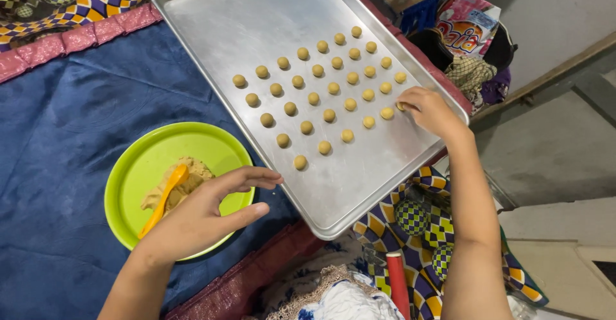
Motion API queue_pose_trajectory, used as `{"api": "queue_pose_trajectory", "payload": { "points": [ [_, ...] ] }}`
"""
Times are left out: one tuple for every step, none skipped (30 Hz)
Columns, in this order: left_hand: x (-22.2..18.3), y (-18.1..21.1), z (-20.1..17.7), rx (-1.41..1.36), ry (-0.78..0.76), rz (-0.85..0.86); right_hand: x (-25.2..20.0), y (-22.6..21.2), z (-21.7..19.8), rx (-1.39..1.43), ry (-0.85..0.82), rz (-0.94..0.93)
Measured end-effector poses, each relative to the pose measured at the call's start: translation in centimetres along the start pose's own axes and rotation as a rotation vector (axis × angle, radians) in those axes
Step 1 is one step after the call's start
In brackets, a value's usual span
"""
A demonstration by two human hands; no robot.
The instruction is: Forming small balls of dough by hand and arranging them on a baking sheet
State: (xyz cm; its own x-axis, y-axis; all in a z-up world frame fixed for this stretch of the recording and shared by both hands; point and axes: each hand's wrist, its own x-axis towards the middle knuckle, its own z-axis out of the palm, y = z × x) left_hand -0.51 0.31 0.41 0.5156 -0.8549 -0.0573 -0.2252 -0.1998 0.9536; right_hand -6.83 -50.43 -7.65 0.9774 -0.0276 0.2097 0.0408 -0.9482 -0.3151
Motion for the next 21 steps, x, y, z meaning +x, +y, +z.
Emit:
{"api": "queue_pose_trajectory", "payload": {
  "points": [
    [-0.1, 0.1, 0.0, -0.001, 0.005, -0.016, 0.0, 0.2, 0.2, 0.01, 0.003, -0.01],
    [-0.1, 0.3, 0.0, -0.003, 0.01, -0.031, 0.1, 0.4, 0.4, 0.019, 0.006, -0.02],
    [-0.1, 0.3, 0.0, -0.004, 0.013, -0.032, 0.0, -0.5, 0.1, 0.018, 0.005, -0.023],
    [-0.1, 0.3, 0.0, -0.005, 0.01, -0.033, 0.0, -1.5, -0.1, 0.032, 0.018, 0.01],
    [-0.2, 0.3, 0.0, -0.005, 0.008, -0.034, 0.0, -2.4, -0.4, 0.046, 0.032, 0.043],
    [-0.2, 0.3, 0.0, -0.006, 0.011, -0.035, 0.1, -2.6, -0.2, 0.046, 0.03, 0.04],
    [-0.2, 0.2, 0.0, -0.004, 0.015, -0.029, 0.2, -2.7, 0.1, 0.084, 0.004, 0.049],
    [-0.2, 0.2, 0.0, -0.001, 0.018, -0.024, 0.2, -2.9, 0.3, 0.123, -0.021, 0.059],
    [-0.2, 0.2, 0.0, -0.002, 0.02, -0.026, 0.2, -3.5, 0.2, 0.124, -0.022, 0.058],
    [-0.2, 0.2, 0.0, 0.003, 0.016, -0.028, 0.2, -4.1, 0.0, 0.083, -0.093, 0.058],
    [-0.2, 0.2, 0.0, 0.007, 0.012, -0.03, 0.3, -4.7, -0.2, 0.041, -0.163, 0.058],
    [-0.2, 0.2, 0.0, 0.007, 0.014, -0.031, 0.3, -4.4, -0.1, 0.041, -0.164, 0.056],
    [-0.2, 0.2, 0.0, -0.002, 0.01, -0.015, 0.4, -4.1, -0.1, 0.047, -0.167, 0.026],
    [-0.3, 0.2, 0.0, -0.011, 0.006, 0.0, 0.4, -3.8, 0.0, 0.053, -0.17, -0.005],
    [-0.3, 0.3, 0.0, -0.012, 0.008, -0.001, 0.8, -4.3, -0.1, 0.053, -0.172, -0.007],
    [-0.3, 0.4, 0.0, -0.006, 0.008, 0.012, 1.2, -4.9, -0.3, 0.063, -0.117, 0.006],
    [-0.3, 0.5, 0.0, 0.0, 0.007, 0.024, 1.6, -5.4, -0.4, 0.073, -0.062, 0.019],
    [-0.3, 0.5, 0.0, -0.001, 0.01, 0.024, 2.1, -5.2, -0.1, 0.073, -0.063, 0.017],
    [-0.3, 0.5, 0.0, -0.005, 0.008, 0.025, 2.5, -4.9, 0.2, 0.064, -0.064, -0.022],
    [-0.3, 0.5, 0.0, -0.009, 0.007, 0.025, 3.0, -4.7, 0.5, 0.056, -0.064, -0.06],
    [-0.4, 0.5, 0.0, -0.009, 0.009, 0.024, 3.4, -4.7, 0.9, 0.056, -0.064, -0.062]
  ]
}}
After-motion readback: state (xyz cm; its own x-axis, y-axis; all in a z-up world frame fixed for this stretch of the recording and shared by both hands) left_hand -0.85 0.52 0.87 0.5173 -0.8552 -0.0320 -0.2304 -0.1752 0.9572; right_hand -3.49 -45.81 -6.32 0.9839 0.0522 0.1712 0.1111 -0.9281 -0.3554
